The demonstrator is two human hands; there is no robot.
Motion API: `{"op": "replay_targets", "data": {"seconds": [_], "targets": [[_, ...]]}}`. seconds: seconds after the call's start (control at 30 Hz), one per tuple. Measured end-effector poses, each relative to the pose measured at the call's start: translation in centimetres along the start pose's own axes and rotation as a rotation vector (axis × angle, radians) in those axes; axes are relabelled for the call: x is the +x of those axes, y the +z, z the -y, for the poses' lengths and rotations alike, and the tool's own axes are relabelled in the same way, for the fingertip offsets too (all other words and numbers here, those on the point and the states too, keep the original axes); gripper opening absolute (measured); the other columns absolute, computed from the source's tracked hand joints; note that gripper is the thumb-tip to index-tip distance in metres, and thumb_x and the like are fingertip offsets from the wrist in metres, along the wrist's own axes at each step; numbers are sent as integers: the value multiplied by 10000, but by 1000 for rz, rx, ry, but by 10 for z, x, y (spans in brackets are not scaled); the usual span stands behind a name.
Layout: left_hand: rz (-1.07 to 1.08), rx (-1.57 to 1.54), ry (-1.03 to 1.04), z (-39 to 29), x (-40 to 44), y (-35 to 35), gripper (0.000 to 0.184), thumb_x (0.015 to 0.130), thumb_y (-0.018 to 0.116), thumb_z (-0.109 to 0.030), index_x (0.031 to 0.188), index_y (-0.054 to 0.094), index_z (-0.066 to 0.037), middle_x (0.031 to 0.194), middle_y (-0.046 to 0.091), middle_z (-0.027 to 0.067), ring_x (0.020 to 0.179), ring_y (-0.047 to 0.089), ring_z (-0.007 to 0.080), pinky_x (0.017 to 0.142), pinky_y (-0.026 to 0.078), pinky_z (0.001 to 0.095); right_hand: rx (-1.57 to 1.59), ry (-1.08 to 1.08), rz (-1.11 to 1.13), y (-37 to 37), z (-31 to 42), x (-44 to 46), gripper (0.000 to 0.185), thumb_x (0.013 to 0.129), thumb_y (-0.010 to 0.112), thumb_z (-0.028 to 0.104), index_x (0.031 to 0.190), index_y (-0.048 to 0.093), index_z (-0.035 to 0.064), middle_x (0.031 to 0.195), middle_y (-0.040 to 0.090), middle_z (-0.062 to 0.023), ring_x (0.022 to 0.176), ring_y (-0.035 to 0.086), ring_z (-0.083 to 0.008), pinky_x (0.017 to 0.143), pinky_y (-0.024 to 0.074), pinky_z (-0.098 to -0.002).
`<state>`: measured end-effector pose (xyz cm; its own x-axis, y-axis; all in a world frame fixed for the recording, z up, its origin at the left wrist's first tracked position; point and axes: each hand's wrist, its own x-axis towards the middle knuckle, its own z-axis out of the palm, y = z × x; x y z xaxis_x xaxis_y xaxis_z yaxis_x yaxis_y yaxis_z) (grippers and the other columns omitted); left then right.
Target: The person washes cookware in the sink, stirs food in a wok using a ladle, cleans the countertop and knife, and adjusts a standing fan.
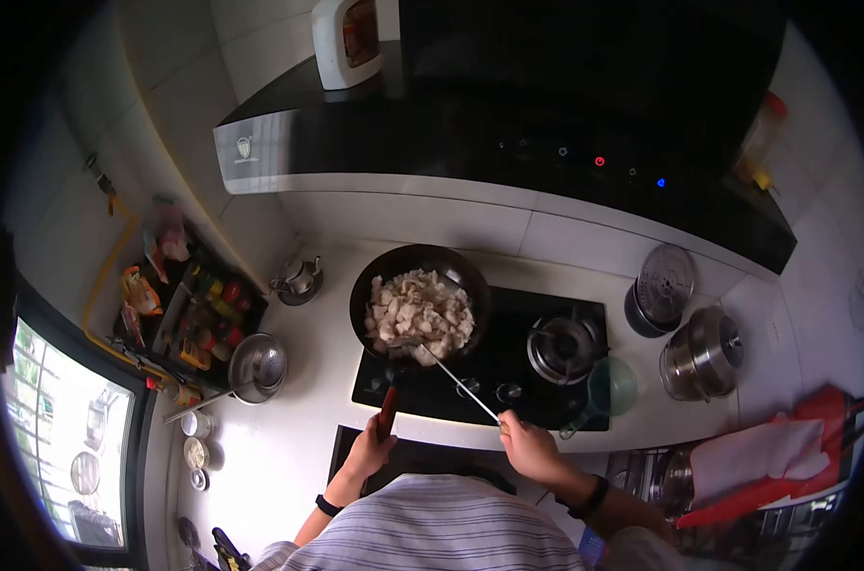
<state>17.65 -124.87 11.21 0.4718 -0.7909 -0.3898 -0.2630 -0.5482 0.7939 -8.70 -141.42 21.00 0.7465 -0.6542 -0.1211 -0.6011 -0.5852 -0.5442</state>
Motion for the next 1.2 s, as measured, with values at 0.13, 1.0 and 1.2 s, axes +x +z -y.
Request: {"op": "replay_targets", "data": {"seconds": [0.13, 1.0, 1.2], "targets": [[8, -9, -15, 4, 1, -4, 595, 826, 607, -242, 1311, 345, -21, 861, 636, 238, 712, 651, 350, 656, 511, 410, -57, 169, -18, 11, -11, 20, 305, 844, 573, 135, 1126, 463, 99, 889, 642, -173, 828, 626, -370, 679, 496, -436], [-47, 44, 38, 12, 5, -10, 556, 829, 600, -240, 1292, 378, -27, 1012, 612, 262, 961, 589, 410, 815, 476, 437, -648, -369, -122, -26, -49, 79, 408, 766, 544, 74, 1158, 549, 187, 878, 527, -86, 655, 612, -260, 546, 489, -376], [-44, 36, 17, 2, 1, -12, 524, 828, 599, -244, 1258, 404, -17, 971, 621, 257, 934, 595, 408, 793, 479, 439, -473, -233, -164, -80, -36, 36, 357, 776, 565, 65, 1115, 549, 178, 918, 573, -81, 727, 618, -297, 598, 505, -404]]}}
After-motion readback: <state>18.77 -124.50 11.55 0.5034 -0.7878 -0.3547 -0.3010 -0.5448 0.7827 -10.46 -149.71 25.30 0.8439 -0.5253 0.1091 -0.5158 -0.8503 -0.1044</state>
